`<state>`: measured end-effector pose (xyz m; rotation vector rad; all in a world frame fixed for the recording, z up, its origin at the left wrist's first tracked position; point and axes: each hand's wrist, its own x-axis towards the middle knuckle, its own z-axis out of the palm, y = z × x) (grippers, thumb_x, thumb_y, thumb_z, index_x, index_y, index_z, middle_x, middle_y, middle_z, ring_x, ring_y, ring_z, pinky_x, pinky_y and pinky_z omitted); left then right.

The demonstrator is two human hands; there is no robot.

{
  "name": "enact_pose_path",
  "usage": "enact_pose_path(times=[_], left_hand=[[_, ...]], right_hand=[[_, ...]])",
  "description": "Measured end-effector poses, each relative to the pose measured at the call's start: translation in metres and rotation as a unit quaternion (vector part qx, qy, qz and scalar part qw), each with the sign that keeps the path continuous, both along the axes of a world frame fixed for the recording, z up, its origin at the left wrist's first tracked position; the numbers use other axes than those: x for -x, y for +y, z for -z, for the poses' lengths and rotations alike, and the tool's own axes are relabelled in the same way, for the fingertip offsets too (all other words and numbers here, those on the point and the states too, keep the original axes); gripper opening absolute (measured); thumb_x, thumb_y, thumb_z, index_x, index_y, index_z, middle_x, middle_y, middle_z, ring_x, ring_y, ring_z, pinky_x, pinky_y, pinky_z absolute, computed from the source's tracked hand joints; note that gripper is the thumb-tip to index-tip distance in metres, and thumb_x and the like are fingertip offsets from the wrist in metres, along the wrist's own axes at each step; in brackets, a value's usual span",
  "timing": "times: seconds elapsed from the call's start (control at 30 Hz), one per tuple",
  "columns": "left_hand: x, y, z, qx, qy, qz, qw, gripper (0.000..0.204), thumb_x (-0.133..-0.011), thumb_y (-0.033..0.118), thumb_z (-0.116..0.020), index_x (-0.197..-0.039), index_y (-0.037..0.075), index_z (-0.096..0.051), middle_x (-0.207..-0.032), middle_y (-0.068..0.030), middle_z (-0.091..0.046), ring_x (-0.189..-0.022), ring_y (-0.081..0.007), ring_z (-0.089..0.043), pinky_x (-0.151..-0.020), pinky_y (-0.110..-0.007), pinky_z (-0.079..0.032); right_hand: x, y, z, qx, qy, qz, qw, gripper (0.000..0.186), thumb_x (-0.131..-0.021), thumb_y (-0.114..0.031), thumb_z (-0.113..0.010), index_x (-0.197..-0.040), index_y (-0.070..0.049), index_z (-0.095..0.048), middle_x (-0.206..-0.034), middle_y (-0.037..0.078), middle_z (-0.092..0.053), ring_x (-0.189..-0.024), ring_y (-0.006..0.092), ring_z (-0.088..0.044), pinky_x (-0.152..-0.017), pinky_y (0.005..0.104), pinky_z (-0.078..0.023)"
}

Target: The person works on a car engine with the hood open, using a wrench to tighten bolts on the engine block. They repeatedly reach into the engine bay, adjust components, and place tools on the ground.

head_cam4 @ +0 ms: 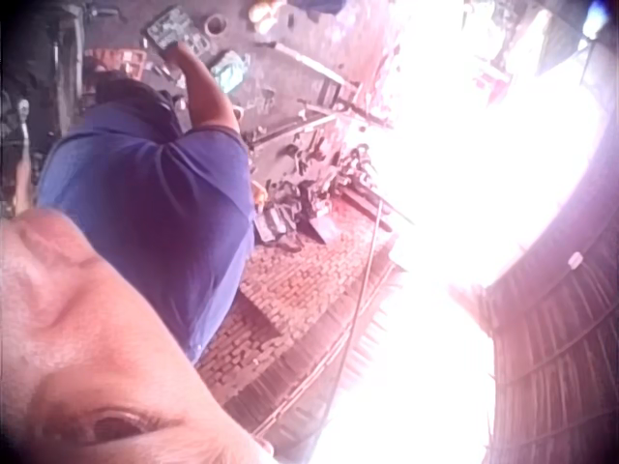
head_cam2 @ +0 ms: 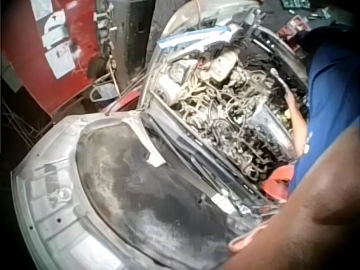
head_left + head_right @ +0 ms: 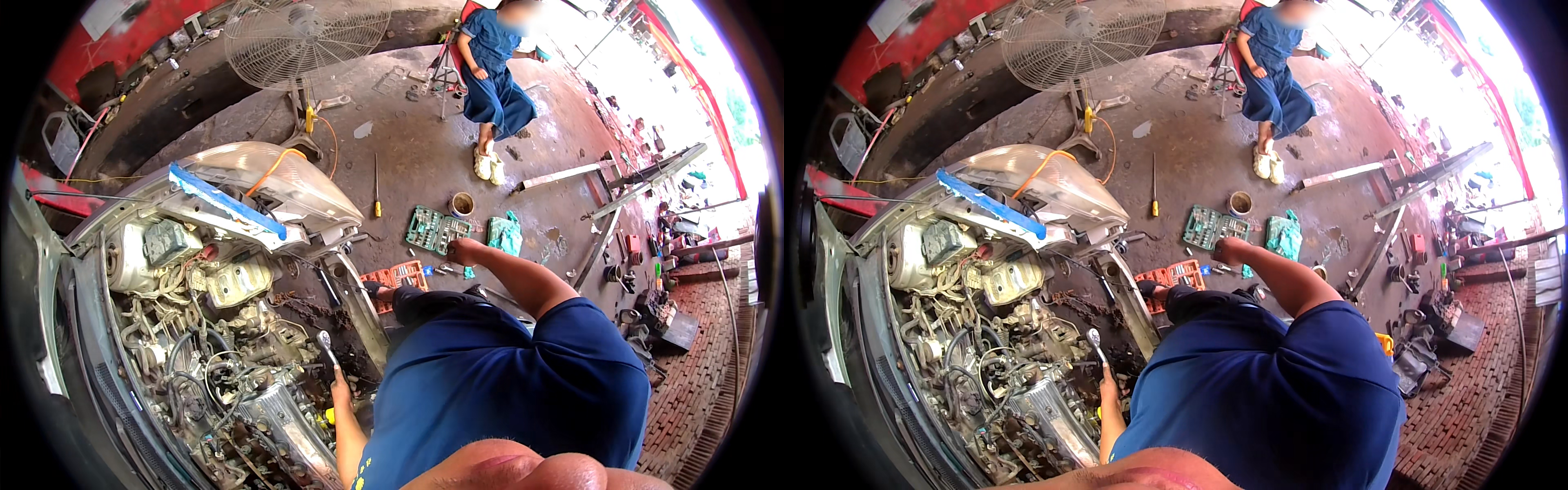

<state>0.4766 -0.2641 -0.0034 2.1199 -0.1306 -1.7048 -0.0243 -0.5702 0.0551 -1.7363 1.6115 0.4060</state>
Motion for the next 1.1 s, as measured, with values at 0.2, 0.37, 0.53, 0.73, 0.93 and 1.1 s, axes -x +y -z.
enact_pose_path(times=[0.2, 0.37, 0.53, 0.73, 0.93, 1.1], left_hand=[[0.0, 0.002, -0.003, 0.006, 0.016, -0.025, 1.0, 0.076, -0.1, 0.073, -0.049, -0.098, 0.001, -0.074, -0.061, -0.0029, -0.053, -0.05, -0.0179, -0.051, -0.052, -0.036, -0.054], [-0.002, 0.003, -0.005, 0.022, 0.011, -0.017, 1.0, 0.074, -0.101, 0.071, -0.049, -0.082, 0.003, -0.071, -0.058, -0.0037, -0.053, -0.049, -0.018, -0.052, -0.049, -0.034, -0.053], [0.0, -0.001, -0.007, 0.005, 0.02, 0.001, 1.0, 0.073, -0.1, 0.07, -0.053, -0.077, 0.002, -0.068, -0.069, -0.0116, -0.068, -0.061, -0.0234, -0.069, -0.06, -0.038, -0.056], [-0.002, 0.017, 0.009, 0.019, 0.04, -0.055, 0.998, 0.064, -0.1, 0.067, -0.055, -0.088, 0.006, -0.069, -0.078, -0.0105, -0.072, -0.07, -0.024, -0.073, -0.065, -0.033, -0.055], [-0.006, 0.005, 0.001, 0.0, 0.06, -0.071, 0.996, 0.061, -0.099, 0.066, -0.059, -0.102, 0.007, -0.073, -0.077, -0.0038, -0.064, -0.057, -0.0162, -0.059, -0.052, -0.031, -0.045], [-0.004, 0.014, 0.004, 0.002, 0.023, -0.096, 0.995, 0.057, -0.101, 0.065, -0.058, -0.105, 0.011, -0.075, -0.069, 0.0017, -0.056, -0.054, -0.0103, -0.046, -0.05, -0.029, -0.036]], right_hand=[[0.027, 0.006, 0.019, 0.009, -0.005, 0.008, 1.0, 0.05, -0.093, -0.049, -0.065, -0.114, -0.003, -0.069, -0.111, 0.026, -0.072, -0.108, 0.0441, -0.068, -0.093, 0.0513, -0.053], [0.021, 0.011, 0.016, -0.004, 0.01, 0.0, 1.0, 0.05, -0.093, -0.049, -0.065, -0.114, -0.005, -0.07, -0.111, 0.025, -0.072, -0.108, 0.0434, -0.068, -0.093, 0.0509, -0.053], [-0.014, 0.004, -0.001, -0.005, -0.016, -0.063, 0.998, 0.048, -0.094, -0.049, -0.063, -0.115, -0.007, -0.071, -0.111, 0.022, -0.073, -0.108, 0.0415, -0.068, -0.093, 0.0493, -0.054], [-0.151, -0.002, -0.038, -0.046, -0.171, -0.212, 0.961, 0.047, -0.097, -0.049, -0.063, -0.12, -0.008, -0.07, -0.113, 0.021, -0.073, -0.106, 0.04, -0.069, -0.092, 0.049, -0.054], [-0.276, 0.021, -0.019, -0.093, -0.248, -0.294, 0.919, 0.057, -0.098, -0.048, -0.066, -0.127, 0.001, -0.064, -0.119, 0.026, -0.07, -0.114, 0.0422, -0.067, -0.099, 0.0485, -0.052], [-0.346, 0.062, 0.043, -0.044, -0.181, -0.277, 0.943, 0.095, -0.091, -0.057, -0.068, -0.153, 0.007, -0.035, -0.141, 0.038, -0.056, -0.129, 0.0502, -0.059, -0.11, 0.0509, -0.047]])
